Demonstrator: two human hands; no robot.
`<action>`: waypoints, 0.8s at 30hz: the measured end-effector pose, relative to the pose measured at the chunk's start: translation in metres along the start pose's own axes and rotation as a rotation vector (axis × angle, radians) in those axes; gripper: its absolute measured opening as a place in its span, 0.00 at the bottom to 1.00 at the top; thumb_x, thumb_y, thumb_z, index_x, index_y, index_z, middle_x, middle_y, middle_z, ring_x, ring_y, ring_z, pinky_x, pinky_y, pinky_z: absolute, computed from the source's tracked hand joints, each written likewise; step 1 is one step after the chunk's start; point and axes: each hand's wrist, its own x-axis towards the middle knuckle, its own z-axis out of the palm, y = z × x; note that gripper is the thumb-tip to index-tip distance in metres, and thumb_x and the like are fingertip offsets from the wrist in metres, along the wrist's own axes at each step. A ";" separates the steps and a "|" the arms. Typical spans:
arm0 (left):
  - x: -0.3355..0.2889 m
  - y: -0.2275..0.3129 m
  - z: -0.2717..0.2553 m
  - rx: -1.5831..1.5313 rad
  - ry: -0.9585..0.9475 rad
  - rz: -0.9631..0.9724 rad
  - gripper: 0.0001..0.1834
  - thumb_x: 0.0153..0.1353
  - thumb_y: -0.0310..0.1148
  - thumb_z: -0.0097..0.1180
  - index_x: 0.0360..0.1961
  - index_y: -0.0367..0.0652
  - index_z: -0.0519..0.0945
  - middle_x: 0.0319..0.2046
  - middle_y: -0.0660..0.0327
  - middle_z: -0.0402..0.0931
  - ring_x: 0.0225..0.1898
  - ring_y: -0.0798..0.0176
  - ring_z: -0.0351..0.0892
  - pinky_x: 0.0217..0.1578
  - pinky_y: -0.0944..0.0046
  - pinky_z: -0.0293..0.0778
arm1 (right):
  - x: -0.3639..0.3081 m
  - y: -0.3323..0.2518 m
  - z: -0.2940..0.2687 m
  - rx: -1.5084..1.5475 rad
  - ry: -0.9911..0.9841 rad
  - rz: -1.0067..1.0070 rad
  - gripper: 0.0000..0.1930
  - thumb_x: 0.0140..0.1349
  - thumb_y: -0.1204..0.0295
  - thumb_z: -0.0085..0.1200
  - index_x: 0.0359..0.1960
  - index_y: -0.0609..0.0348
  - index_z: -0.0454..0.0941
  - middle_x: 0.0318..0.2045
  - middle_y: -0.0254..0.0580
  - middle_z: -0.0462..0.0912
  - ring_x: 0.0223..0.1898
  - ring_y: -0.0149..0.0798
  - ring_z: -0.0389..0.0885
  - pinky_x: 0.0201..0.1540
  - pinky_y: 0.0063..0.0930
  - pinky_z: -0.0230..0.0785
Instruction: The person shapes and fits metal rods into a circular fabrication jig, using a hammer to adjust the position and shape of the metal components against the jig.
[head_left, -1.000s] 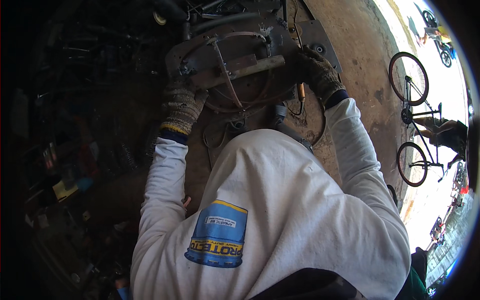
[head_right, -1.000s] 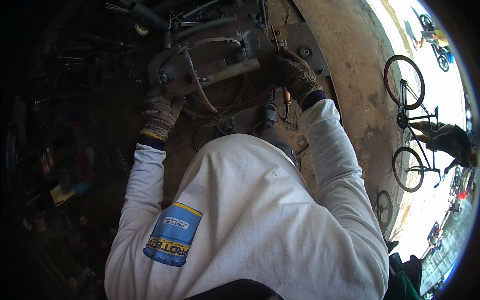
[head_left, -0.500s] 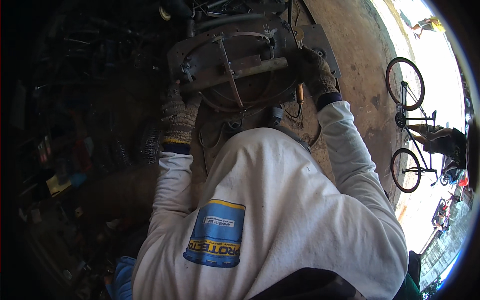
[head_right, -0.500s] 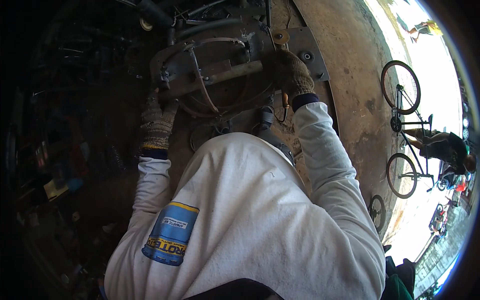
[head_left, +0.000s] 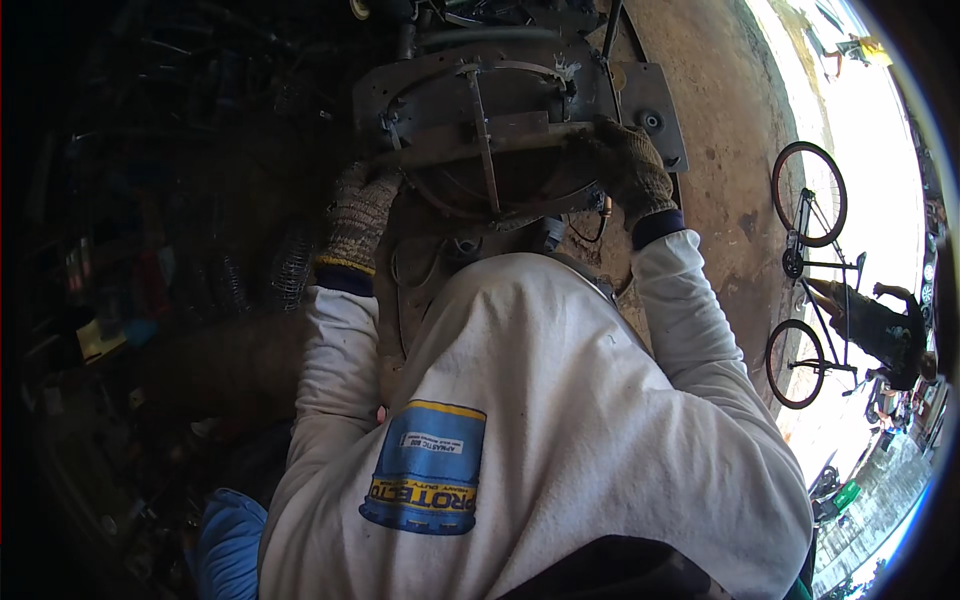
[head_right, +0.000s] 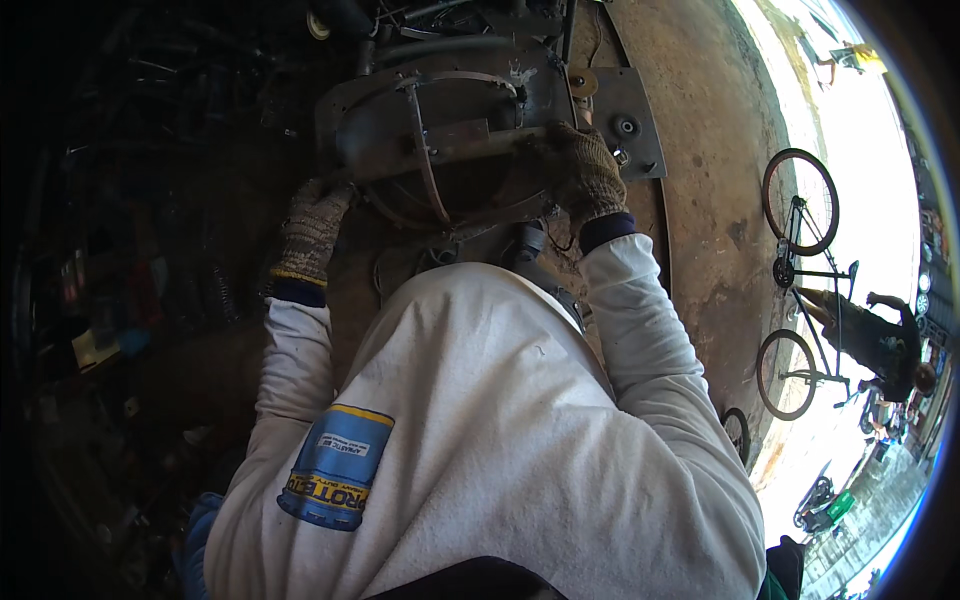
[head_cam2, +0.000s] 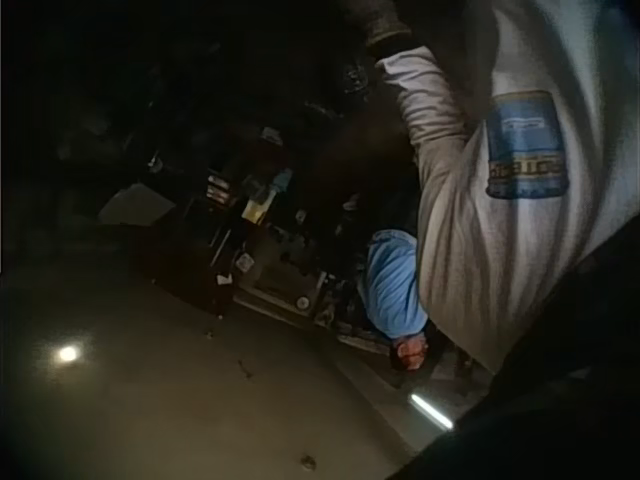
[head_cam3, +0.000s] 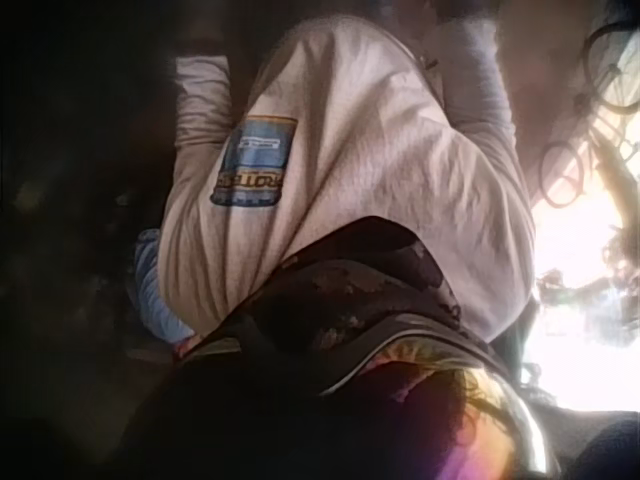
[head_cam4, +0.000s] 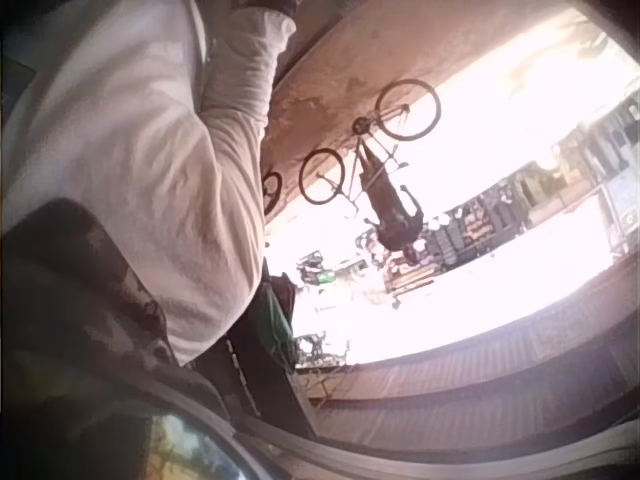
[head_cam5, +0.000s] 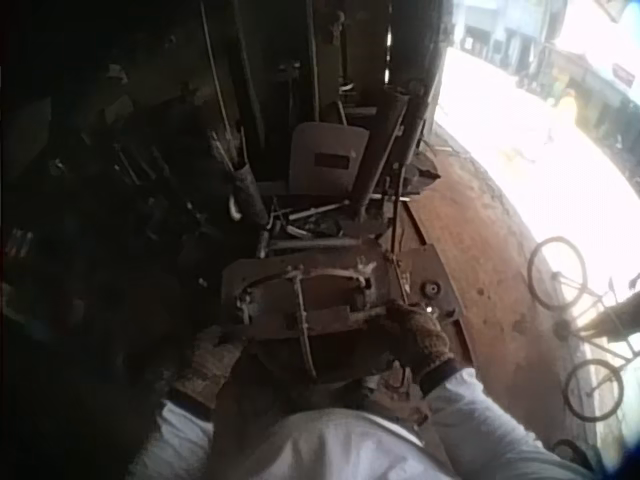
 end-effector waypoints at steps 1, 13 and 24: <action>-0.006 0.024 0.001 -0.048 -0.041 -0.003 0.18 0.63 0.41 0.60 0.48 0.38 0.82 0.42 0.59 0.83 0.43 0.66 0.79 0.48 0.62 0.72 | 0.001 0.007 -0.003 0.117 -0.039 0.024 0.26 0.61 0.55 0.58 0.54 0.63 0.79 0.46 0.52 0.85 0.51 0.50 0.83 0.54 0.37 0.72; -0.013 0.034 0.001 0.060 0.102 -0.050 0.25 0.61 0.45 0.63 0.51 0.36 0.80 0.46 0.53 0.82 0.47 0.56 0.81 0.52 0.57 0.73 | -0.004 0.009 0.018 -0.099 0.214 -0.028 0.27 0.60 0.56 0.60 0.54 0.64 0.79 0.44 0.53 0.85 0.51 0.44 0.82 0.54 0.34 0.71; -0.016 0.048 -0.010 -0.227 -0.013 -0.005 0.14 0.65 0.39 0.60 0.44 0.39 0.82 0.35 0.66 0.81 0.37 0.70 0.76 0.42 0.65 0.71 | 0.007 0.019 0.015 0.634 0.038 0.075 0.35 0.59 0.55 0.62 0.63 0.65 0.72 0.53 0.51 0.83 0.54 0.42 0.81 0.58 0.32 0.70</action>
